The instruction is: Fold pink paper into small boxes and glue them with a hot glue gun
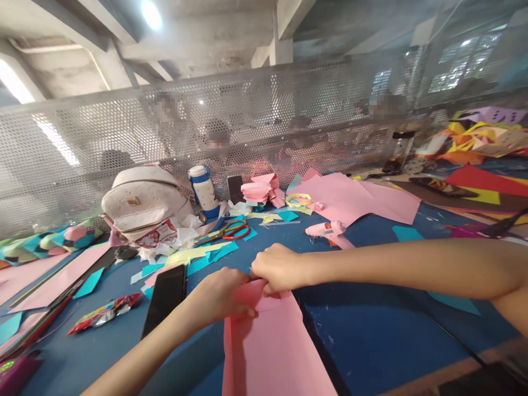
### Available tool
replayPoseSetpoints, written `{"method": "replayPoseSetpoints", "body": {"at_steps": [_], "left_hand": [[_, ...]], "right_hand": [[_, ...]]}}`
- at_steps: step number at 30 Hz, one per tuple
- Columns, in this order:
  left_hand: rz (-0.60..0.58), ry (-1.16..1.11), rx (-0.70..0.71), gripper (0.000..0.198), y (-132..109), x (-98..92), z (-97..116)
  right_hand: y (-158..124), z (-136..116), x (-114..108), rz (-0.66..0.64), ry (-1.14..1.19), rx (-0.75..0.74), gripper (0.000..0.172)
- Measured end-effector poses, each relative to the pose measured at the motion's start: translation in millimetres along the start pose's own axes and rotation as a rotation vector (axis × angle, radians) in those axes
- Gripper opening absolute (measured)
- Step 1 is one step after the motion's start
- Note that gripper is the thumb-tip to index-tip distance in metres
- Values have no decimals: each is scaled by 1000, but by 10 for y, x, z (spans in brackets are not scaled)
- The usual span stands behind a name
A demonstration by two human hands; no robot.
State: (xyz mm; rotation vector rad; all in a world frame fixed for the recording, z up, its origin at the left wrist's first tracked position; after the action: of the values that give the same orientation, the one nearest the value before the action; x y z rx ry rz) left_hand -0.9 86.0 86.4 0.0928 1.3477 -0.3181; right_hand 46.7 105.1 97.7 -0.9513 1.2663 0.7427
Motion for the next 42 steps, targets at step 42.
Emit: {"method": "replayPoseSetpoints", "body": {"at_steps": [42], "left_hand": [[-51, 210, 21, 40, 15, 5, -91]], "right_hand": [[23, -82, 102, -61, -67, -5, 20]]}}
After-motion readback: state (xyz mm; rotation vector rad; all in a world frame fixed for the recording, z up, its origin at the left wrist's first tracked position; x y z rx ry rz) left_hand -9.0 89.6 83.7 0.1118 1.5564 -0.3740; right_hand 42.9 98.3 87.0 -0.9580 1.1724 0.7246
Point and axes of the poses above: each hand's wrist, its own y-axis towards the middle knuckle, its own x-axis out of the palm, z = x × y, the point moved 10 cm from there along y, towards the middle knuckle, and after that the axes turned 5 degrees about z, right-handed, at the moved point
